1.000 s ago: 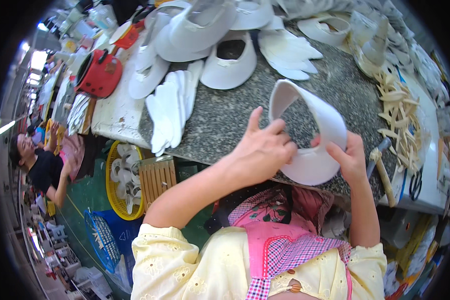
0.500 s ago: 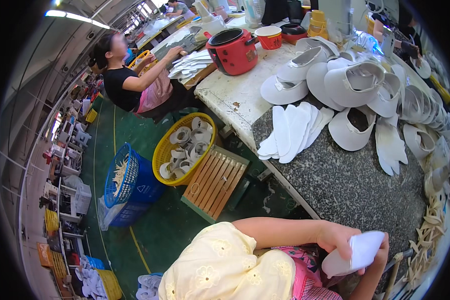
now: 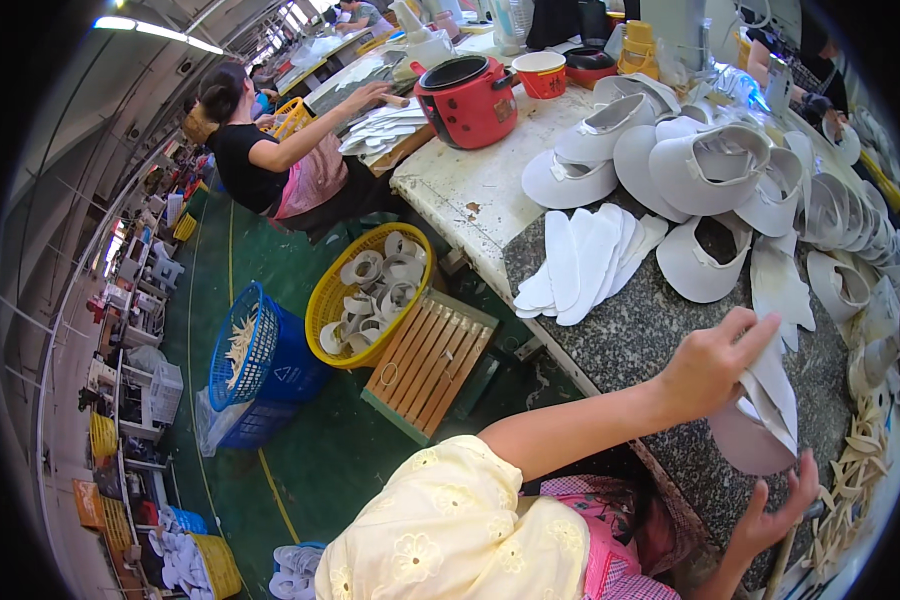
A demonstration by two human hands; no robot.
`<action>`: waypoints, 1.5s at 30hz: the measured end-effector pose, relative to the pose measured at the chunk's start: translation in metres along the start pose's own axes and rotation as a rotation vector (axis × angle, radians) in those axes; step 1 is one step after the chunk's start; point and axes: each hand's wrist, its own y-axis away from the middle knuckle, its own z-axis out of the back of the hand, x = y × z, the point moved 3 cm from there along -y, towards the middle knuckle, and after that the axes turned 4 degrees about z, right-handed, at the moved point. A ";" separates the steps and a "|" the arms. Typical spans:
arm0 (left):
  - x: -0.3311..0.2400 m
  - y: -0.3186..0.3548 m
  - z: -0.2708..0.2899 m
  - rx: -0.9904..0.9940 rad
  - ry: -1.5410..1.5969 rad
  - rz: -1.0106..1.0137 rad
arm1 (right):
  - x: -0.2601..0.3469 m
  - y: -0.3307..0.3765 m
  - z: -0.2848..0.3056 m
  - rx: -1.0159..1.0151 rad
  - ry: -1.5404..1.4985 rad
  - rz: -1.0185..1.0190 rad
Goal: The person assembles shoe uppers by inserting lining pieces into the uppers, folding and pressing the edges together by hand and with a wooden tool, and placing the assembled pieces into a basket.
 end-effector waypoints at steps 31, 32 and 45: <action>-0.039 0.029 0.002 0.008 0.083 -0.274 | -0.018 -0.007 -0.028 -0.102 -0.987 -0.266; -0.036 0.031 -0.004 -0.002 -0.010 -0.293 | -0.018 -0.007 -0.028 -0.099 -0.987 -0.264; 0.017 0.014 -0.015 0.201 1.312 0.955 | -0.003 -0.002 -0.012 -0.197 -0.153 -0.039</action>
